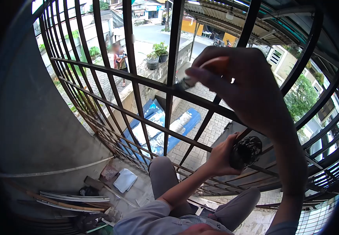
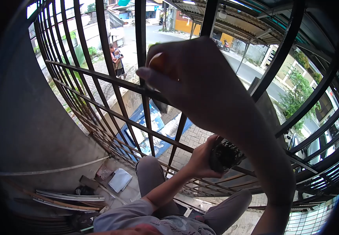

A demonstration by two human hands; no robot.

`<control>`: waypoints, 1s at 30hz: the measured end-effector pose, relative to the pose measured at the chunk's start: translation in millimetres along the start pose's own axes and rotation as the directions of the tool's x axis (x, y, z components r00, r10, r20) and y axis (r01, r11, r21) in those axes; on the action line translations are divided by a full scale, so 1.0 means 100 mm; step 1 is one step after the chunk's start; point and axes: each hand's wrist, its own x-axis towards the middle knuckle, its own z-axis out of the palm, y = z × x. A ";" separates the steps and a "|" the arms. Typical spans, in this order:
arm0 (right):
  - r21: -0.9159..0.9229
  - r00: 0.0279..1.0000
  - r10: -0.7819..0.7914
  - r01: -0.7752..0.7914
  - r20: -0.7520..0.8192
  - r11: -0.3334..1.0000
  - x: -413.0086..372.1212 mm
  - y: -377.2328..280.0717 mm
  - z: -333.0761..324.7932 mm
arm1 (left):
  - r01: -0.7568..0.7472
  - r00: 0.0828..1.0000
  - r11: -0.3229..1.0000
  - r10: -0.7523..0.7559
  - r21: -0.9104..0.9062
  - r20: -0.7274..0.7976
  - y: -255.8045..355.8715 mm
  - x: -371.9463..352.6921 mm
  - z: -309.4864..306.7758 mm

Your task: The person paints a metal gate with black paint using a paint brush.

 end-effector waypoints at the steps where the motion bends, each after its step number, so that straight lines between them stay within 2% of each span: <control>1: 0.002 0.987 0.108 -0.109 0.115 0.994 0.03 -0.04 -0.03 | -0.005 1.000 1.000 0.005 -0.004 -0.007 -0.01 0.00 0.00; 4: -0.025 0.977 0.198 -0.196 0.086 0.980 0.12 -0.10 -0.21 | 0.021 1.000 1.000 -0.021 0.004 0.018 0.01 0.01 -0.02; 5: 0.090 0.993 0.120 -0.118 -0.013 0.989 0.12 -0.05 -0.16 | 0.024 1.000 1.000 -0.024 0.005 0.017 0.01 0.01 -0.02; 8: 0.087 0.998 0.059 -0.060 0.019 0.994 0.17 0.07 0.06 | 0.017 1.000 1.000 -0.017 0.000 0.022 0.01 0.00 -0.03; 9: -0.002 0.996 0.073 -0.073 0.058 0.997 0.20 0.07 0.02 | 0.020 0.999 1.000 -0.020 -0.002 0.026 0.01 0.00 -0.03; 12: 0.026 0.996 0.085 -0.085 0.014 0.996 0.27 -0.07 -0.13 | 0.016 1.000 1.000 -0.016 0.002 0.024 0.00 0.01 -0.03; 14: 0.040 0.999 0.037 -0.036 -0.016 0.999 0.28 0.04 0.00 | 0.013 1.000 1.000 -0.013 0.006 0.024 0.01 0.01 -0.03; 16: -0.085 0.996 -0.084 0.086 0.021 0.993 0.25 0.06 0.06 | 0.021 0.999 1.000 -0.021 0.011 0.035 0.01 0.01 -0.04; 17: -0.076 0.995 -0.099 0.099 0.000 0.992 0.26 0.09 0.02 | 0.021 0.999 1.000 -0.022 0.011 0.034 0.01 0.01 -0.04; 20: 0.013 1.000 -0.008 0.008 0.028 1.000 0.36 -0.05 -0.06 | 0.015 0.999 1.000 -0.015 0.008 0.035 0.00 0.00 -0.01; 21: -0.061 0.940 -0.338 0.336 -0.039 0.940 0.30 0.13 0.11 | 0.017 0.999 1.000 -0.017 0.013 0.035 -0.01 0.00 -0.01; 22: -0.061 0.940 -0.339 0.336 -0.041 0.940 0.29 0.14 0.09 | 0.017 0.999 1.000 -0.017 0.019 0.035 -0.01 0.00 -0.01; 24: -0.025 0.998 -0.069 0.069 0.003 0.997 0.30 0.10 0.07 | 0.011 0.999 1.000 -0.011 0.021 0.035 0.00 0.00 -0.02; 25: -0.095 0.997 0.056 -0.050 0.061 0.994 0.35 -0.05 -0.08 | 0.007 0.999 1.000 -0.008 0.023 0.034 -0.01 0.00 -0.02; 26: -0.094 0.997 0.053 -0.047 0.063 0.995 0.35 -0.03 -0.05 | 0.007 1.000 1.000 -0.008 0.024 0.030 -0.01 0.00 -0.02; 28: 0.050 0.994 -0.102 0.105 -0.047 0.993 0.33 0.09 0.07 | -0.005 1.000 1.000 0.005 0.017 0.025 -0.01 0.00 -0.02; 29: -0.142 0.960 -0.277 0.271 -0.024 0.952 0.33 0.13 0.12 | -0.007 1.000 1.000 0.007 0.020 0.025 -0.01 0.00 -0.02; 30: -0.143 0.960 -0.279 0.273 -0.026 0.951 0.34 0.08 0.06 | 0.001 1.000 1.000 -0.002 0.015 0.029 -0.01 0.00 -0.02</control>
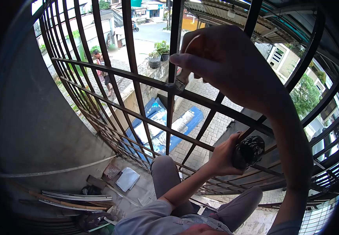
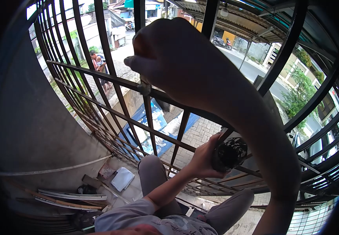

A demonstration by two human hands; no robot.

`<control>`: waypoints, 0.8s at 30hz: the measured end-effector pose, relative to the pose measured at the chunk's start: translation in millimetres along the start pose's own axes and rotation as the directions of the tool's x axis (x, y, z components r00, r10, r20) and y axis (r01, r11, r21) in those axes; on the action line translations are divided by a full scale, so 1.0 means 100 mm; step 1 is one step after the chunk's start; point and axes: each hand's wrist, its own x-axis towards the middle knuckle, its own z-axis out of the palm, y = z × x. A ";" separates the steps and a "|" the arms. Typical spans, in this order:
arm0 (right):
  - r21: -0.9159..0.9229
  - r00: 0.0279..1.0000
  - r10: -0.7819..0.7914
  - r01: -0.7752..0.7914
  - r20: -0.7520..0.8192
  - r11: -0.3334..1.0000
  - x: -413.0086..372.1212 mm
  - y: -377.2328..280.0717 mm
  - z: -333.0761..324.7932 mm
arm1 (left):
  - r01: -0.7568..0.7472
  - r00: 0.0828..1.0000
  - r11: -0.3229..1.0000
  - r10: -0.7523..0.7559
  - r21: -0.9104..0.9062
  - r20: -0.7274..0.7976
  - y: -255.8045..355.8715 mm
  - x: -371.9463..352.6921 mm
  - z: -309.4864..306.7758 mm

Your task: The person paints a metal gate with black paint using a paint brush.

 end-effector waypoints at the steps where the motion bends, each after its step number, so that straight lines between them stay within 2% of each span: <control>1: 0.043 0.976 0.193 -0.198 0.097 0.979 0.04 -0.07 -0.12 | 0.010 1.000 1.000 -0.009 -0.007 0.002 0.00 0.00 0.00; 2: 0.067 0.907 0.371 -0.390 0.201 0.918 0.07 -0.10 -0.19 | 0.009 1.000 1.000 -0.009 -0.007 -0.001 0.00 0.00 0.00; 3: 0.073 0.962 0.271 -0.273 0.030 0.959 0.03 -0.03 -0.12 | 0.013 1.000 1.000 -0.013 -0.001 0.001 0.01 0.01 0.00; 6: 0.096 0.971 0.228 -0.235 0.079 0.967 -0.03 0.02 0.02 | 0.018 1.000 1.000 -0.018 0.011 0.004 0.03 0.01 -0.02; 8: 0.064 0.954 0.275 -0.284 0.119 0.957 -0.02 -0.04 -0.13 | 0.017 1.000 1.000 -0.017 0.014 0.005 0.04 0.01 -0.02; 10: 0.109 0.919 0.358 -0.378 0.166 0.919 0.02 -0.11 -0.27 | 0.018 1.000 1.000 -0.018 0.000 0.002 0.03 0.00 -0.01; 11: 0.141 0.955 0.288 -0.295 0.068 0.945 -0.03 -0.05 -0.17 | 0.020 1.000 1.000 -0.020 0.001 0.002 0.03 0.00 -0.01; 14: 0.113 0.966 0.207 -0.226 0.155 0.968 -0.13 0.06 -0.08 | 0.016 1.000 1.000 -0.016 -0.007 0.003 0.03 0.01 -0.01; 15: -0.011 0.976 0.185 -0.185 0.113 0.983 -0.13 0.04 -0.16 | 0.022 1.000 1.000 -0.022 -0.007 0.010 0.02 0.00 -0.01; 16: -0.011 0.976 0.185 -0.185 0.113 0.983 -0.11 0.00 -0.20 | 0.030 0.999 1.000 -0.029 -0.006 0.017 0.02 0.00 -0.01; 18: 0.114 0.955 0.284 -0.292 0.084 0.950 -0.09 -0.06 -0.24 | 0.027 0.999 1.000 -0.027 -0.005 0.017 0.02 0.00 -0.02; 19: 0.147 0.966 0.227 -0.244 0.123 0.959 -0.13 0.01 -0.18 | 0.023 1.000 1.000 -0.022 -0.004 0.018 0.02 0.00 -0.01; 20: 0.146 0.966 0.228 -0.245 0.121 0.959 -0.15 0.00 -0.21 | 0.022 1.000 1.000 -0.022 -0.004 0.020 0.01 0.00 -0.01; 22: 0.026 0.971 0.198 -0.203 0.135 0.979 -0.17 -0.04 -0.28 | -0.010 1.000 1.000 0.010 0.016 0.006 -0.02 0.00 0.00; 23: 0.082 0.975 0.215 -0.220 0.060 0.972 -0.16 -0.05 -0.28 | -0.009 1.000 1.000 0.009 0.015 0.007 -0.02 0.00 0.00; 24: 0.082 0.975 0.216 -0.221 0.061 0.972 -0.16 -0.05 -0.25 | -0.010 1.000 1.000 0.010 0.014 0.004 -0.01 0.00 0.00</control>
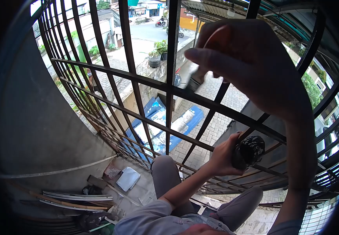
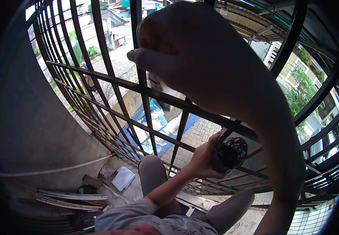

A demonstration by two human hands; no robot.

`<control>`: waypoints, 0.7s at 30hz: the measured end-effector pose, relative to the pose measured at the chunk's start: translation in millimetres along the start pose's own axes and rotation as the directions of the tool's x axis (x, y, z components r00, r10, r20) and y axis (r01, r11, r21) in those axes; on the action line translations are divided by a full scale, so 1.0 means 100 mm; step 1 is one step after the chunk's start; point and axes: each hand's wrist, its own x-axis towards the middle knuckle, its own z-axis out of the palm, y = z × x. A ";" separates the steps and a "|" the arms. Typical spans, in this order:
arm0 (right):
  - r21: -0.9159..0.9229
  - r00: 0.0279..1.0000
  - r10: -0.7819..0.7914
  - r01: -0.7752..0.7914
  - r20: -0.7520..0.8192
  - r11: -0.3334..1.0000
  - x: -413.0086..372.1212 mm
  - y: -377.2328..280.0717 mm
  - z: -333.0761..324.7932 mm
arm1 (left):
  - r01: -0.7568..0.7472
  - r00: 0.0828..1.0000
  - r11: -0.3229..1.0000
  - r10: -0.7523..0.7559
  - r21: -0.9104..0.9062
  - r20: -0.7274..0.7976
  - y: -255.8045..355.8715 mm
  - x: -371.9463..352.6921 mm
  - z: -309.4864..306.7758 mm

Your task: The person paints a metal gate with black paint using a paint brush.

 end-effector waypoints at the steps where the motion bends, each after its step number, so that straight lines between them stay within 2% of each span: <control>1: 0.014 0.999 -0.016 0.015 0.036 1.000 0.00 0.02 0.04 | -0.001 1.000 1.000 0.001 -0.001 -0.003 0.00 0.00 0.00; 3: 0.027 0.997 -0.031 0.029 0.069 0.999 -0.01 0.03 0.05 | 0.012 1.000 1.000 -0.012 -0.001 0.003 -0.01 -0.01 0.00; 6: -0.032 0.995 -0.048 0.046 -0.087 0.998 -0.02 0.02 -0.02 | 0.015 1.000 1.000 -0.015 -0.003 0.004 -0.01 -0.01 0.02; 7: -0.031 0.995 -0.050 0.047 -0.086 0.998 -0.02 0.02 -0.01 | 0.008 1.000 1.000 -0.008 -0.004 -0.002 -0.01 -0.02 0.02; 9: -0.073 0.996 0.003 0.004 0.092 0.997 -0.03 0.02 0.02 | 0.008 1.000 1.000 -0.008 -0.004 -0.002 -0.02 -0.02 0.01; 10: -0.076 0.996 0.003 0.004 0.091 0.997 -0.02 0.04 0.00 | 0.009 1.000 1.000 -0.009 -0.005 0.000 -0.02 -0.02 0.02; 12: -0.053 0.993 -0.110 0.108 -0.032 0.993 -0.01 0.06 -0.08 | 0.007 1.000 1.000 -0.007 -0.005 0.001 -0.02 -0.02 0.02; 13: 0.061 1.000 0.016 -0.014 -0.021 0.998 -0.02 -0.03 -0.08 | 0.009 1.000 1.000 -0.009 -0.005 0.000 -0.02 -0.02 0.02; 14: 0.062 1.000 0.016 -0.014 -0.020 0.998 -0.04 -0.05 -0.05 | 0.010 1.000 1.000 -0.010 -0.005 -0.001 -0.02 -0.02 0.02; 16: -0.085 0.997 -0.011 0.017 0.075 0.996 -0.07 -0.06 -0.01 | 0.027 1.000 0.999 -0.027 -0.023 0.008 0.01 -0.01 0.02; 17: -0.175 0.993 -0.065 0.081 0.096 0.981 -0.07 -0.07 -0.10 | 0.027 1.000 0.999 -0.026 -0.024 0.011 0.00 -0.01 0.02; 18: -0.176 0.994 -0.062 0.078 0.095 0.981 -0.07 -0.07 -0.10 | 0.031 0.999 0.999 -0.030 -0.022 0.014 0.00 -0.01 0.01; 20: 0.003 0.998 0.014 -0.013 -0.058 1.000 -0.08 -0.09 -0.09 | 0.038 0.999 0.999 -0.038 -0.021 0.016 -0.01 -0.02 0.02; 21: 0.004 0.998 0.014 -0.014 -0.058 1.000 -0.08 -0.08 -0.09 | 0.027 1.000 1.000 -0.027 -0.013 0.009 -0.01 -0.02 0.01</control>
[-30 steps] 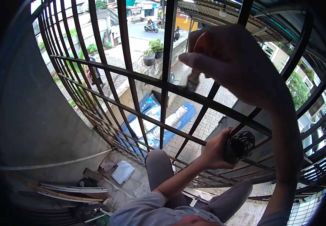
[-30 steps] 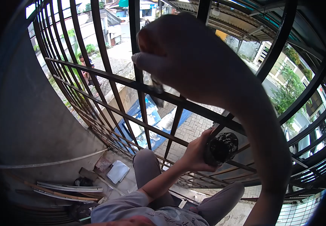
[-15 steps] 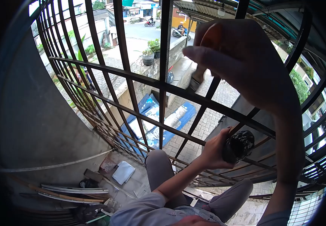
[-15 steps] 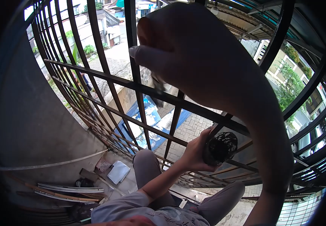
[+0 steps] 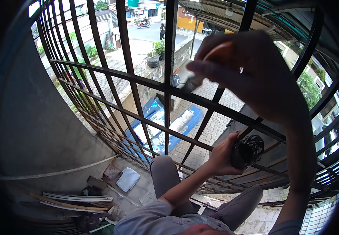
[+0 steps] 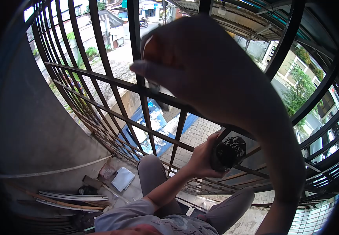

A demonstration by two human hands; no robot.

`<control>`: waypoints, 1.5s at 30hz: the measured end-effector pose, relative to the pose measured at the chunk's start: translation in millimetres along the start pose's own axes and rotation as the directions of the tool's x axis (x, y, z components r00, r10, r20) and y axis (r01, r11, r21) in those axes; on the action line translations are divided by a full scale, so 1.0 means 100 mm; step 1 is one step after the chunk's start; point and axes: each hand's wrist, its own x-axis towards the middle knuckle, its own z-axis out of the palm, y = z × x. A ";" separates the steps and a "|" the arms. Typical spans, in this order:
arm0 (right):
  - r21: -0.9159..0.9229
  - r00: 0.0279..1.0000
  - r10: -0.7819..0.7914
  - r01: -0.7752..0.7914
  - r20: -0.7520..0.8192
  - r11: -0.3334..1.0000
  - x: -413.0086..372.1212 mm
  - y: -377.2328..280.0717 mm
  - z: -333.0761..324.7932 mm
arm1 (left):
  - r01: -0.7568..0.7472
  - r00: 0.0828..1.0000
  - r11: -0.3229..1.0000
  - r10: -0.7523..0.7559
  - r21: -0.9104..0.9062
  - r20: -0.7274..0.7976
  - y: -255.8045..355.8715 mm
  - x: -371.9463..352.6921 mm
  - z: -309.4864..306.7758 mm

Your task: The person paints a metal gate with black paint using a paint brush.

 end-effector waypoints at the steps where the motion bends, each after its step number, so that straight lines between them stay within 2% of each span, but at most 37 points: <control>1: -0.032 0.998 0.011 -0.009 0.056 0.999 -0.01 0.02 -0.01 | -0.013 1.000 1.000 0.013 0.008 -0.004 -0.01 0.00 0.00; 3: -0.100 0.985 0.039 -0.023 0.166 0.995 -0.03 0.04 -0.04 | -0.021 1.000 1.000 0.021 0.016 -0.008 -0.02 0.00 0.00; 5: -0.074 0.986 0.082 -0.072 0.144 0.995 0.00 0.00 -0.09 | -0.024 1.000 0.999 0.025 0.023 -0.016 -0.02 0.00 0.01; 7: -0.050 0.987 -0.084 0.092 0.137 0.995 -0.05 0.10 0.04 | 0.034 0.999 0.999 -0.034 -0.007 0.013 0.00 -0.01 0.02; 8: -0.064 0.981 0.009 0.004 0.193 0.998 -0.09 0.09 0.02 | 0.033 0.999 0.999 -0.033 -0.007 0.017 0.00 -0.01 0.01; 11: -0.087 0.994 -0.006 0.016 0.110 0.996 -0.08 0.05 -0.20 | 0.015 1.000 1.000 -0.015 0.006 0.007 0.00 0.00 0.02; 13: -0.039 0.996 0.028 -0.025 0.084 0.999 -0.12 0.01 -0.13 | 0.007 1.000 1.000 -0.007 0.010 0.000 0.00 0.00 0.02; 15: -0.082 0.977 -0.029 0.048 0.211 0.996 -0.18 0.03 -0.10 | 0.010 1.000 1.000 -0.010 0.006 0.004 0.01 -0.01 0.02; 16: -0.123 0.981 0.058 -0.036 0.184 0.992 -0.23 -0.01 -0.15 | 0.012 1.000 1.000 -0.012 0.001 0.006 0.01 0.00 0.01; 17: -0.124 0.981 0.061 -0.038 0.183 0.992 -0.23 0.01 -0.15 | 0.013 1.000 1.000 -0.013 0.000 0.009 0.02 0.00 0.01; 19: 0.007 0.996 -0.062 0.062 0.056 0.998 -0.21 0.04 -0.14 | 0.014 1.000 1.000 -0.014 0.000 0.003 0.05 0.01 0.00; 20: 0.006 0.997 -0.061 0.061 0.056 0.998 -0.22 0.02 -0.17 | 0.013 1.000 1.000 -0.013 0.000 0.004 0.05 0.01 0.01; 23: -0.085 0.936 0.167 -0.148 0.311 0.985 -0.24 -0.06 -0.31 | 0.017 1.000 1.000 -0.017 -0.013 0.000 0.01 0.00 0.02; 24: -0.020 0.964 0.128 -0.127 0.234 0.992 -0.27 -0.01 -0.36 | -0.012 1.000 1.000 0.013 0.013 -0.009 0.00 0.01 0.01; 25: -0.020 0.964 0.128 -0.127 0.235 0.992 -0.29 0.03 -0.30 | -0.042 0.999 0.998 0.043 0.040 -0.018 0.00 0.01 0.00; 27: 0.081 0.997 -0.073 0.072 0.021 0.994 -0.36 0.13 -0.12 | -0.033 0.999 0.999 0.034 0.042 -0.012 -0.01 -0.01 0.01; 28: -0.017 0.984 0.018 -0.015 0.176 1.000 -0.37 0.07 -0.22 | -0.026 1.000 0.999 0.027 0.043 -0.003 -0.01 -0.01 0.01; 29: -0.021 0.985 0.020 -0.017 0.174 1.000 -0.37 0.04 -0.30 | -0.029 1.000 0.999 0.029 0.041 0.000 -0.01 -0.01 0.01; 31: -0.040 0.976 0.132 -0.127 0.171 0.991 -0.37 0.02 -0.40 | -0.034 0.999 0.998 0.034 0.049 -0.011 0.00 -0.01 0.01; 32: 0.022 0.990 0.109 -0.111 0.085 0.994 -0.38 0.00 -0.33 | -0.033 0.999 0.998 0.034 0.049 -0.011 0.00 -0.01 0.02; 33: 0.025 0.991 0.107 -0.109 0.085 0.994 -0.39 0.00 -0.29 | -0.032 0.999 0.998 0.032 0.051 -0.010 0.00 -0.01 0.01; 35: 0.016 0.984 -0.002 0.000 0.175 1.000 -0.41 0.01 -0.26 | -0.029 1.000 0.998 0.030 0.055 -0.007 0.00 -0.01 0.00; 36: -0.126 0.949 0.071 -0.034 0.307 0.991 -0.37 -0.10 -0.43 | -0.025 1.000 0.998 0.025 0.058 -0.005 -0.01 -0.02 0.01; 37: -0.127 0.949 0.073 -0.035 0.306 0.991 -0.38 -0.09 -0.40 | -0.020 1.000 0.998 0.021 0.059 -0.003 -0.02 -0.02 0.01; 39: 0.079 0.995 -0.090 0.087 0.037 0.993 -0.42 -0.01 -0.25 | -0.026 1.000 0.999 0.026 0.048 -0.005 -0.02 -0.03 0.01; 40: 0.010 0.979 -0.191 0.191 0.068 0.982 -0.43 0.07 -0.15 | -0.035 0.999 0.999 0.036 0.041 -0.010 -0.02 -0.02 0.01; 41: 0.008 0.980 -0.190 0.190 0.065 0.982 -0.43 0.07 -0.19 | -0.036 0.999 0.998 0.037 0.042 -0.007 -0.01 -0.02 0.01; 43: -0.034 0.959 0.087 -0.081 0.271 0.996 -0.42 0.01 -0.34 | -0.023 1.000 0.999 0.023 0.041 0.000 0.01 -0.01 0.00; 44: 0.018 0.961 0.195 -0.202 0.198 0.979 -0.41 -0.03 -0.39 | -0.023 1.000 0.999 0.023 0.042 -0.002 0.01 -0.01 -0.01; 45: 0.020 0.961 0.191 -0.199 0.199 0.980 -0.41 0.02 -0.30 | -0.021 1.000 0.999 0.021 0.040 0.003 -0.01 -0.01 0.00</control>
